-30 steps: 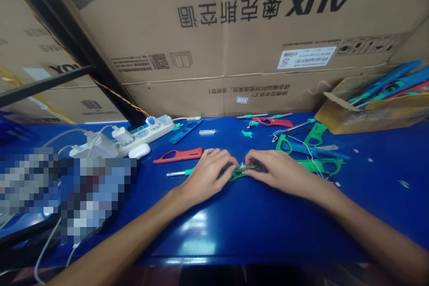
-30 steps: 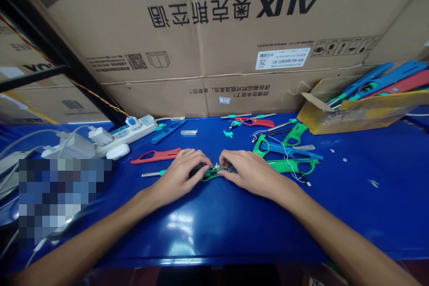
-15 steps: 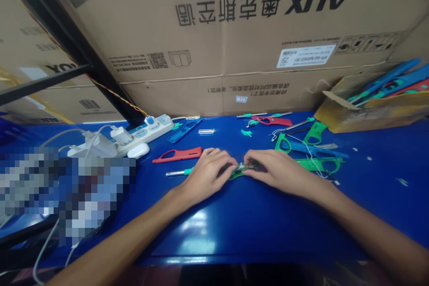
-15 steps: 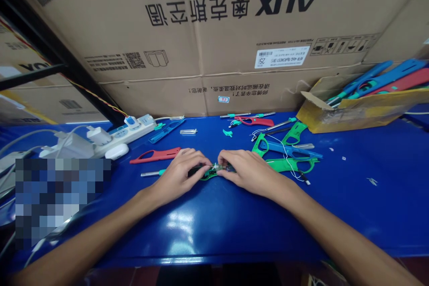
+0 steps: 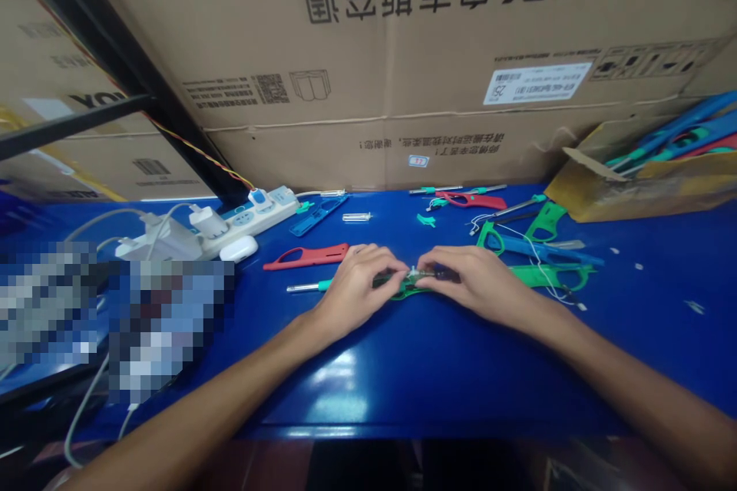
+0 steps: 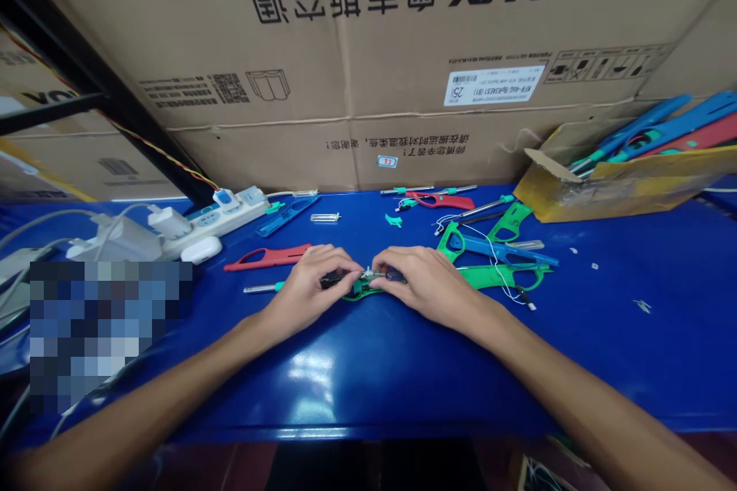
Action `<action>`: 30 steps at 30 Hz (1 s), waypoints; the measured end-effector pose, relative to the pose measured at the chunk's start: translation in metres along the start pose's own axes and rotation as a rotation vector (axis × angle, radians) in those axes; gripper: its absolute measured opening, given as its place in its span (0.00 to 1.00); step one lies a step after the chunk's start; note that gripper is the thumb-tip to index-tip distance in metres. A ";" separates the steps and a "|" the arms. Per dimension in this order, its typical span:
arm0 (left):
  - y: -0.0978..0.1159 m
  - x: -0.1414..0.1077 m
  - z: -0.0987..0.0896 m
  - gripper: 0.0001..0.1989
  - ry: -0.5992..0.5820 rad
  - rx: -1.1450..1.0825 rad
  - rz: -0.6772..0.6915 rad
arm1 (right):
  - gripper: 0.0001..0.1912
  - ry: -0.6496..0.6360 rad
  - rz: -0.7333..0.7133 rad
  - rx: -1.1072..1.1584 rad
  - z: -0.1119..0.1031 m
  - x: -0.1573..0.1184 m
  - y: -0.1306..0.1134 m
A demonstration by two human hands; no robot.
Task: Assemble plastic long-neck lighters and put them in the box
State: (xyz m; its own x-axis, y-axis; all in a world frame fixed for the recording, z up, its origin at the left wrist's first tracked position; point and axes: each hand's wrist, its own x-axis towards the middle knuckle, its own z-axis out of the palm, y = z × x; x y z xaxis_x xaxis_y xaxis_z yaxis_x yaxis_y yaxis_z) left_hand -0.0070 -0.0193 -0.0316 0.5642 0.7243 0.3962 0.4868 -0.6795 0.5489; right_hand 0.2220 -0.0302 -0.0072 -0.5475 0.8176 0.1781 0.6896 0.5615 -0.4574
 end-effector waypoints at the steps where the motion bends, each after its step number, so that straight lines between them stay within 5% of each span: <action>1: 0.000 0.000 0.000 0.09 0.000 -0.006 -0.005 | 0.12 0.004 -0.003 0.000 0.000 0.000 0.000; 30: 0.003 0.001 -0.001 0.07 -0.060 0.181 0.055 | 0.12 -0.004 -0.030 0.040 -0.005 0.001 -0.002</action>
State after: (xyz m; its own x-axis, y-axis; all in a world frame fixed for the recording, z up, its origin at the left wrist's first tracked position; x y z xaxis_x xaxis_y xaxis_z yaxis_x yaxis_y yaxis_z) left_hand -0.0058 -0.0207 -0.0287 0.6296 0.6808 0.3742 0.5630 -0.7318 0.3842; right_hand 0.2228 -0.0302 -0.0019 -0.5693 0.8001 0.1890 0.6534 0.5798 -0.4866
